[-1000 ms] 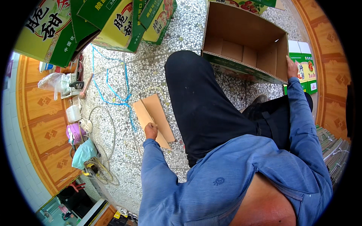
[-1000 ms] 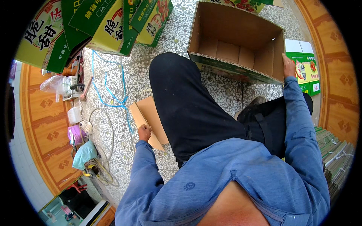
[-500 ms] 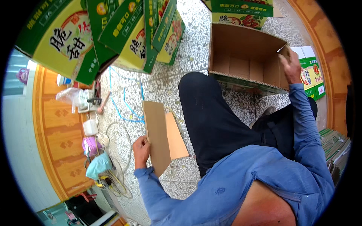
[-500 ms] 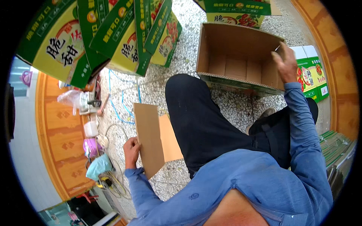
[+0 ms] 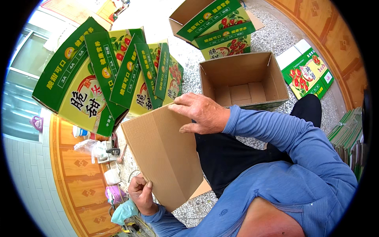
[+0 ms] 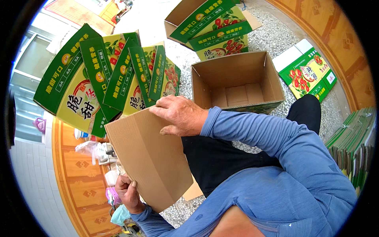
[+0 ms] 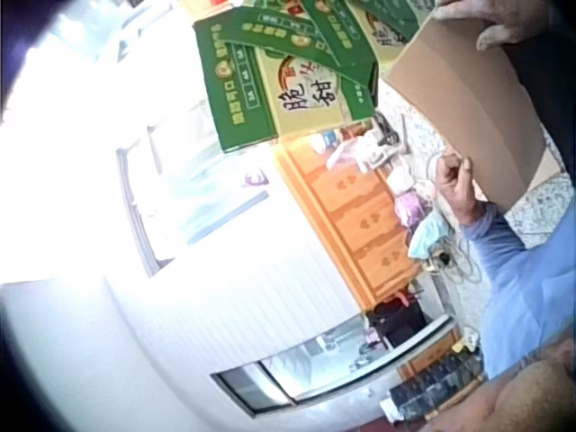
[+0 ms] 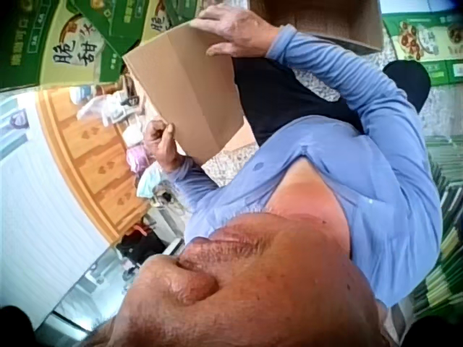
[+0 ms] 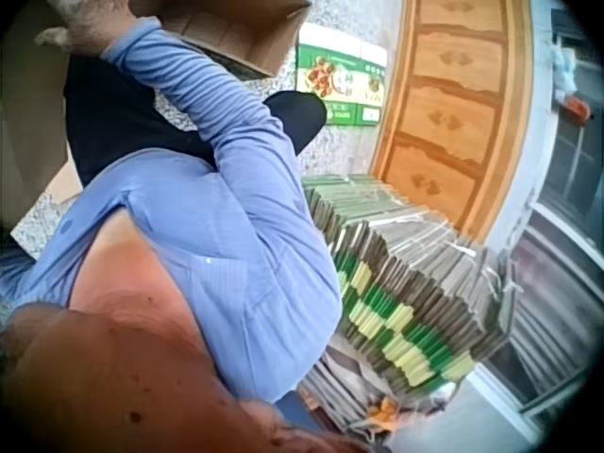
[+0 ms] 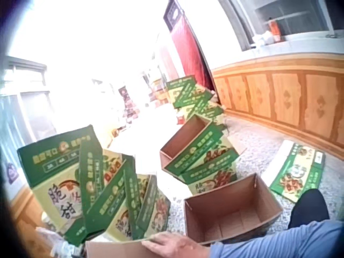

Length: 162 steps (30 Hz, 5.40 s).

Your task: The person assembles flat-packed cardboard boxes by folding the flaps and sealing the seams with a tape dispenser. They repeatedly pick up a flat box, fold it into shape, apply tape to the center seam, and set the finished box aside.

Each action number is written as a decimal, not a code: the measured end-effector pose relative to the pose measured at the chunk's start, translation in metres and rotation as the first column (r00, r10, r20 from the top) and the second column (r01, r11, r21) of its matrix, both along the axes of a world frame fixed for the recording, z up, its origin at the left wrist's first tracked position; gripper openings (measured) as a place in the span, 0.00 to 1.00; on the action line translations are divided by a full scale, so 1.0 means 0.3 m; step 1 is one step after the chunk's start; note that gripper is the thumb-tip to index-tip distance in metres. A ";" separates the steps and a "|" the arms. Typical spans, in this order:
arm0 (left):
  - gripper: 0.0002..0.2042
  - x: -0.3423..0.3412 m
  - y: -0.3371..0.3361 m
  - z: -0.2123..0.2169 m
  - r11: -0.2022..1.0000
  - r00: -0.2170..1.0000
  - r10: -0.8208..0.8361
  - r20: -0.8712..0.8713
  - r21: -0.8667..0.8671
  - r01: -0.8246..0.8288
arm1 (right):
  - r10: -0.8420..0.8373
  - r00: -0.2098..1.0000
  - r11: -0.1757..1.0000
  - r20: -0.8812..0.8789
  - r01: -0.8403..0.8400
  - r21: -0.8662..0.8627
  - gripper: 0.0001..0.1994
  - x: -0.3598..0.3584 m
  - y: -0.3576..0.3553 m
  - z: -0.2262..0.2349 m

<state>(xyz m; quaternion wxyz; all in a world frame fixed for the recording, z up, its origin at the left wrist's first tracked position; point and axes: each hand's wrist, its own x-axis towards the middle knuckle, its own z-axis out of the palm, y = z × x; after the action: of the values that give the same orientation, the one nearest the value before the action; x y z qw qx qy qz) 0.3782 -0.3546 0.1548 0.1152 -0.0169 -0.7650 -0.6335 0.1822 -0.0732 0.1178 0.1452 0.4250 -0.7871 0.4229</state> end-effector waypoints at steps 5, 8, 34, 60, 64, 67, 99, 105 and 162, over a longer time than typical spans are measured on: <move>0.10 -0.030 0.032 -0.039 0.999 1.000 0.008 -0.006 0.042 -0.007 | -0.066 0.997 0.997 -0.029 0.065 -0.037 0.30 -0.026 0.002 -0.013; 0.10 -0.039 0.012 -0.035 0.999 0.999 0.034 -0.010 -0.010 -0.034 | -0.077 0.995 0.997 -0.060 0.076 -0.016 0.27 -0.047 0.007 0.004; 0.15 -0.140 -0.407 -0.378 0.998 0.851 0.053 0.523 -0.064 -0.022 | 0.148 0.847 0.988 0.510 -0.098 -0.123 0.20 -0.184 0.317 0.079; 0.09 0.143 -0.670 -1.144 0.658 0.304 0.662 0.685 -0.338 -0.673 | -0.628 0.313 0.548 0.712 0.828 0.119 0.17 -0.170 1.095 -0.560; 0.08 -0.311 -0.405 -0.893 0.847 0.701 0.506 0.503 -0.135 -0.514 | -0.900 0.256 0.418 0.352 0.734 0.535 0.21 -0.155 1.028 -0.593; 0.10 -0.598 -0.102 -0.682 0.951 0.898 0.298 0.323 -0.025 -0.307 | -0.942 0.267 0.334 0.202 0.699 0.633 0.14 -0.120 0.992 -0.560; 0.05 -1.277 0.236 0.876 0.928 0.995 -0.049 0.088 -0.365 0.078 | -0.593 0.748 0.629 -0.296 0.661 0.410 0.14 -0.664 1.364 0.712; 0.08 -1.269 0.325 1.236 0.823 0.965 0.000 -0.261 -0.549 -0.148 | -0.619 0.785 0.776 -0.033 0.604 -0.183 0.12 -0.879 1.226 0.929; 0.11 -0.991 0.499 -0.600 0.869 0.787 0.042 0.616 -0.410 0.275 | -0.610 -0.614 -0.048 0.501 0.660 0.750 0.26 0.460 1.969 -1.512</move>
<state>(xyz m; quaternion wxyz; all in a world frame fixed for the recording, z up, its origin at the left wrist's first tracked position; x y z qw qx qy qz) 0.0808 -0.2050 -0.0252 -0.1847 0.1100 -0.8903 -0.4013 0.3203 0.5174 -0.3359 -0.0396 -0.6116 -0.7201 0.3252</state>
